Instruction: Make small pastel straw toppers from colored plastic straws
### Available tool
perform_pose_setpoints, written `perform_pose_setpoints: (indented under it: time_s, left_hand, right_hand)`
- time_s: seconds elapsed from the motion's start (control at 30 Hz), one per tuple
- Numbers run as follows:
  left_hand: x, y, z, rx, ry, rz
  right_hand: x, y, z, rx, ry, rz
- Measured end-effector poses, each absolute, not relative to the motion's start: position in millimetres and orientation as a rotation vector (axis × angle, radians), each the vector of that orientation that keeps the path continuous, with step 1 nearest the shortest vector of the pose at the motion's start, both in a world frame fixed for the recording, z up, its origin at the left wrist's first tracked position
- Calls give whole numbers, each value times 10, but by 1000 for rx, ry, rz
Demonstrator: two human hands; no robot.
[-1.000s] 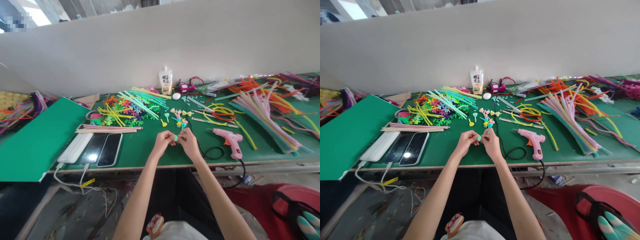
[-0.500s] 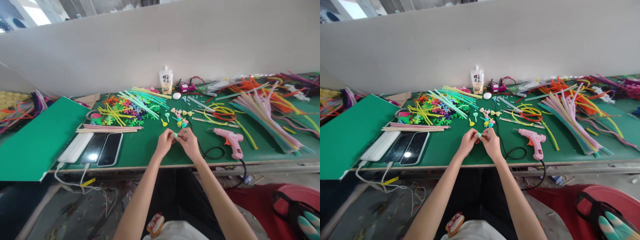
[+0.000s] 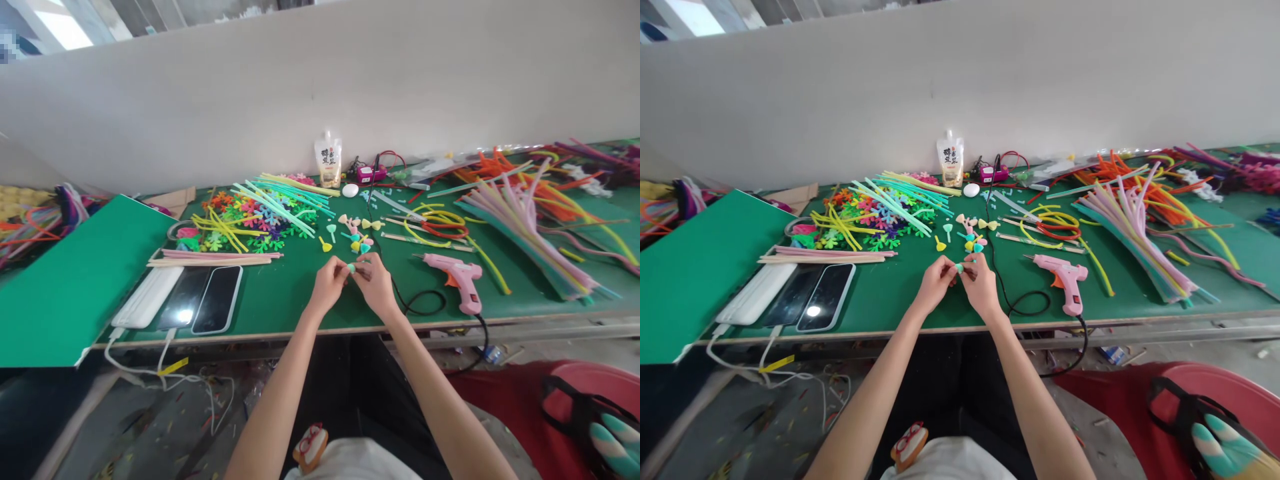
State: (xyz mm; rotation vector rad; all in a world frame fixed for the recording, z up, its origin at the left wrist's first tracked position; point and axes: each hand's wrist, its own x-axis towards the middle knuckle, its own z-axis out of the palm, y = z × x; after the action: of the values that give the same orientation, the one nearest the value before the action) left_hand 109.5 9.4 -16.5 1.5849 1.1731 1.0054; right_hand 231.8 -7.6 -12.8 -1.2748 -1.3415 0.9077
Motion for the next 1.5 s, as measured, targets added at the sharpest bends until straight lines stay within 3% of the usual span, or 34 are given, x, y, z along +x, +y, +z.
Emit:
perform_pose_setpoints:
  time_s: [0.57, 0.8, 1.27, 1.5]
  left_hand:
    - [1094, 70, -118, 1740, 1268, 1135]
    - [1082, 56, -114, 1748, 1311, 1204]
    - [1075, 85, -145, 1390, 1368, 1221]
    - [1106, 93, -110, 1279, 1154, 1212]
  right_hand:
    - [2300, -75, -119, -1303, -1410, 875]
    - [2263, -92, -103, -1388, -1762, 550]
    - [2238, -113, -46, -1256, -1850, 601]
    - [2263, -129, -41, -1258, -1782, 609]
